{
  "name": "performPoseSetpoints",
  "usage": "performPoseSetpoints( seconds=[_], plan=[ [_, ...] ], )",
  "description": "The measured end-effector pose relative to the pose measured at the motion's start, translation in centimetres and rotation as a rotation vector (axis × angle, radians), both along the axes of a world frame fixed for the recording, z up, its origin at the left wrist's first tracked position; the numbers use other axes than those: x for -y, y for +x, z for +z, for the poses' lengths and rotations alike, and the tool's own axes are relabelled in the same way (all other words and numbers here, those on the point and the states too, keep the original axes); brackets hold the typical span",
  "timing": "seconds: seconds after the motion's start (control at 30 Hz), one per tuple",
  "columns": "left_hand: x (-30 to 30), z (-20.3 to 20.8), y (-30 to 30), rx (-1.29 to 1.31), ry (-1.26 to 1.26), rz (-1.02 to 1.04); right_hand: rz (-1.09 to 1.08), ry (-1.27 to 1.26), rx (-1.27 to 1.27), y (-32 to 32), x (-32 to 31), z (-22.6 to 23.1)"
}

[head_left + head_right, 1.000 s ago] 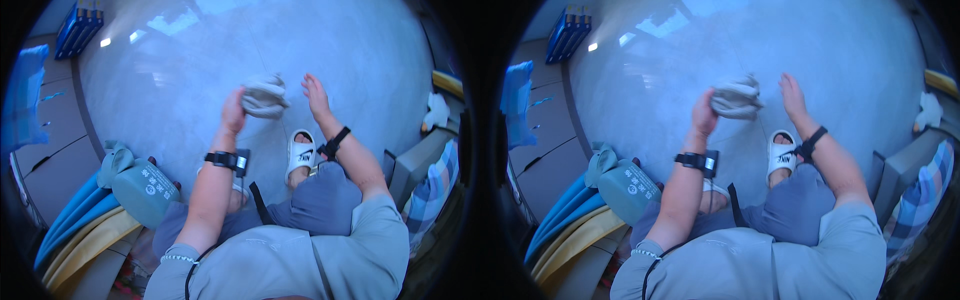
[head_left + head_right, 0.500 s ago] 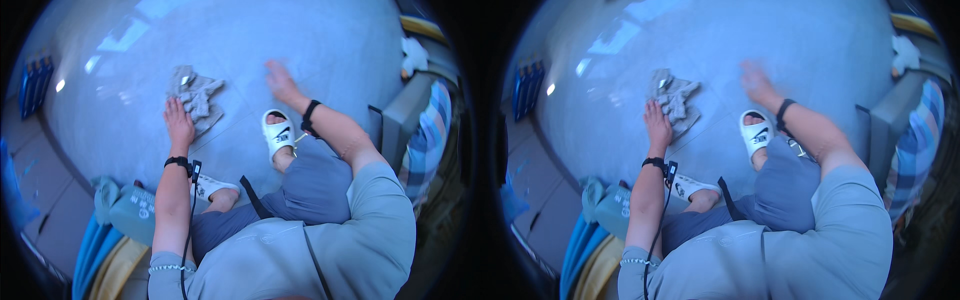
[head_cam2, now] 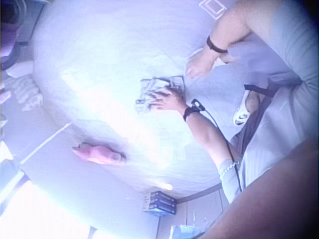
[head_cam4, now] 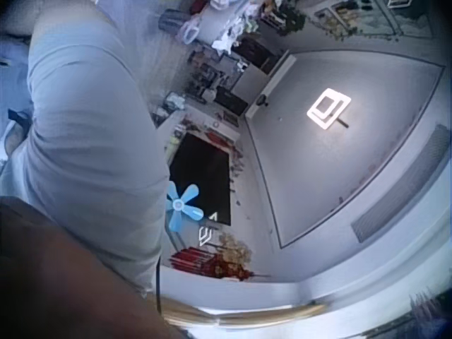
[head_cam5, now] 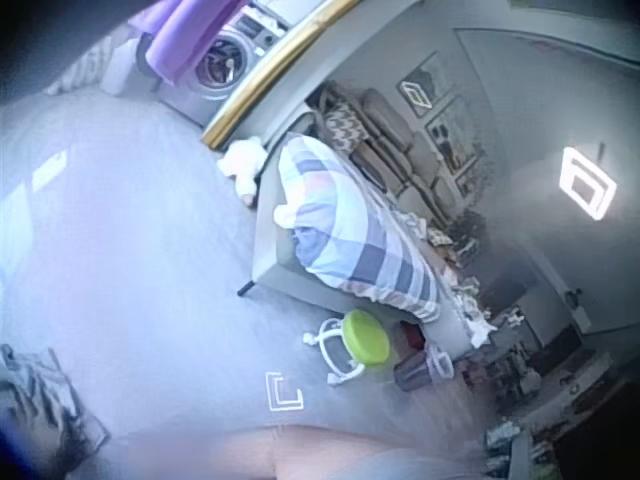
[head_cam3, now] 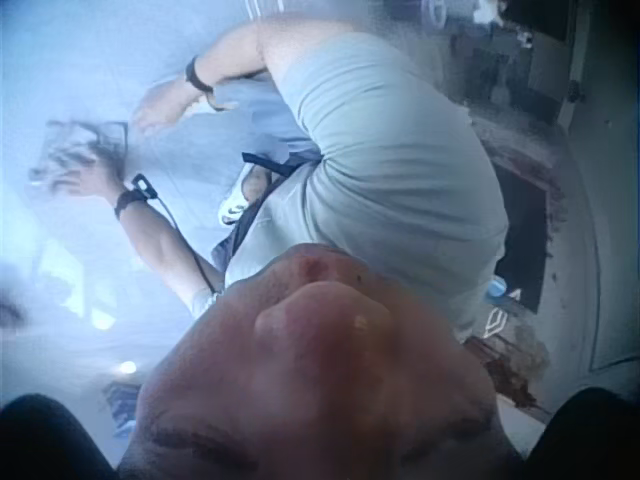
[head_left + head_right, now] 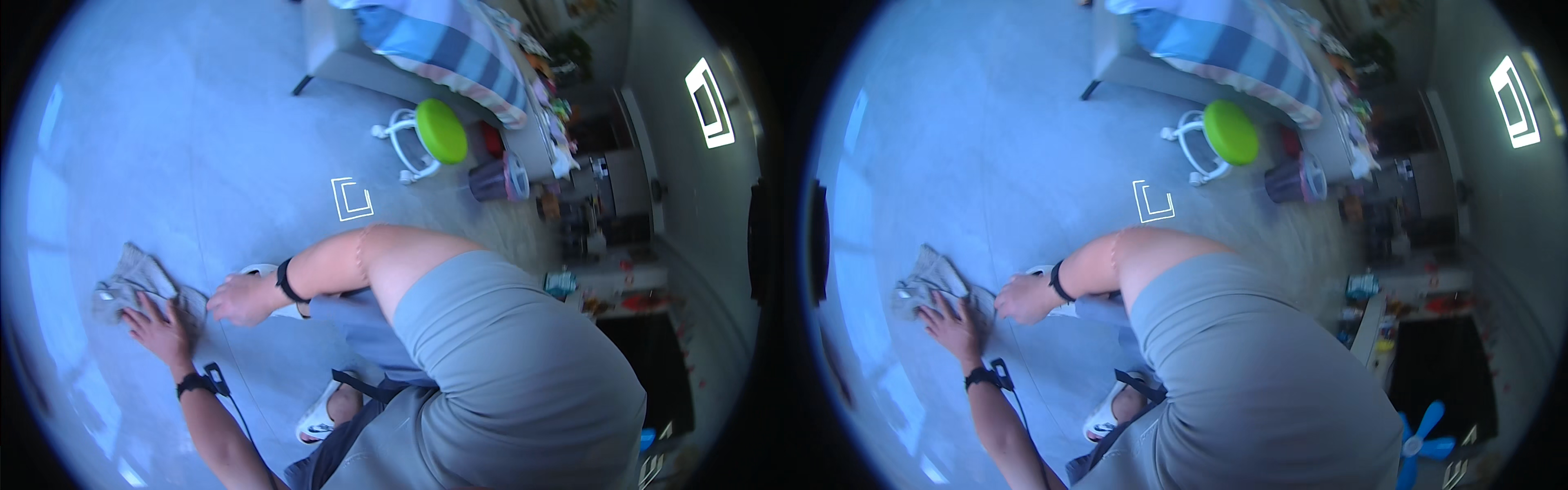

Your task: The recorder is cleaning the tiled floor using a rag while sitting or kneeling.

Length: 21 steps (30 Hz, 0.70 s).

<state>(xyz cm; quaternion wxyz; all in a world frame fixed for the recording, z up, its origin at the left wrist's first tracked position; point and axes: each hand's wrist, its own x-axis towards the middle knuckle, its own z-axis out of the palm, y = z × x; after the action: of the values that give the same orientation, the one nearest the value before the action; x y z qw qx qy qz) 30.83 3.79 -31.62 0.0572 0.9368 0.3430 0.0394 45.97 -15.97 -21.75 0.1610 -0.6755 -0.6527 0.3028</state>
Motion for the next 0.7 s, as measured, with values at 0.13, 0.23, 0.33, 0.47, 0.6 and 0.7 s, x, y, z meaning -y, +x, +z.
performPoseSetpoints(
  seconds=[0.13,0.23,0.33,0.47,0.6,0.7],
  plan=[
    [6.6,-1.7,2.0,0.039,-0.148,-0.345,-0.036,0.175,-0.014,0.5,-1.1,-0.9],
    [8.9,-1.0,-0.8,0.023,-0.231,-0.420,0.082,-0.020,-0.056,1.6,-1.3,-1.9],
    [8.0,1.2,-7.0,-0.054,-0.257,-0.224,0.208,0.046,0.056,1.9,-3.2,-0.8],
    [15.3,1.9,-12.7,-0.126,-0.226,0.431,0.489,-0.086,0.038,2.2,-1.3,-2.0],
    [20.3,0.2,-15.3,-0.183,-0.253,0.982,0.774,0.154,-0.041,-2.1,-5.2,-3.8],
    [20.7,0.3,-14.0,-0.258,-0.523,1.207,0.956,0.250,-0.159,-7.1,-8.3,-4.1]
  ],
)
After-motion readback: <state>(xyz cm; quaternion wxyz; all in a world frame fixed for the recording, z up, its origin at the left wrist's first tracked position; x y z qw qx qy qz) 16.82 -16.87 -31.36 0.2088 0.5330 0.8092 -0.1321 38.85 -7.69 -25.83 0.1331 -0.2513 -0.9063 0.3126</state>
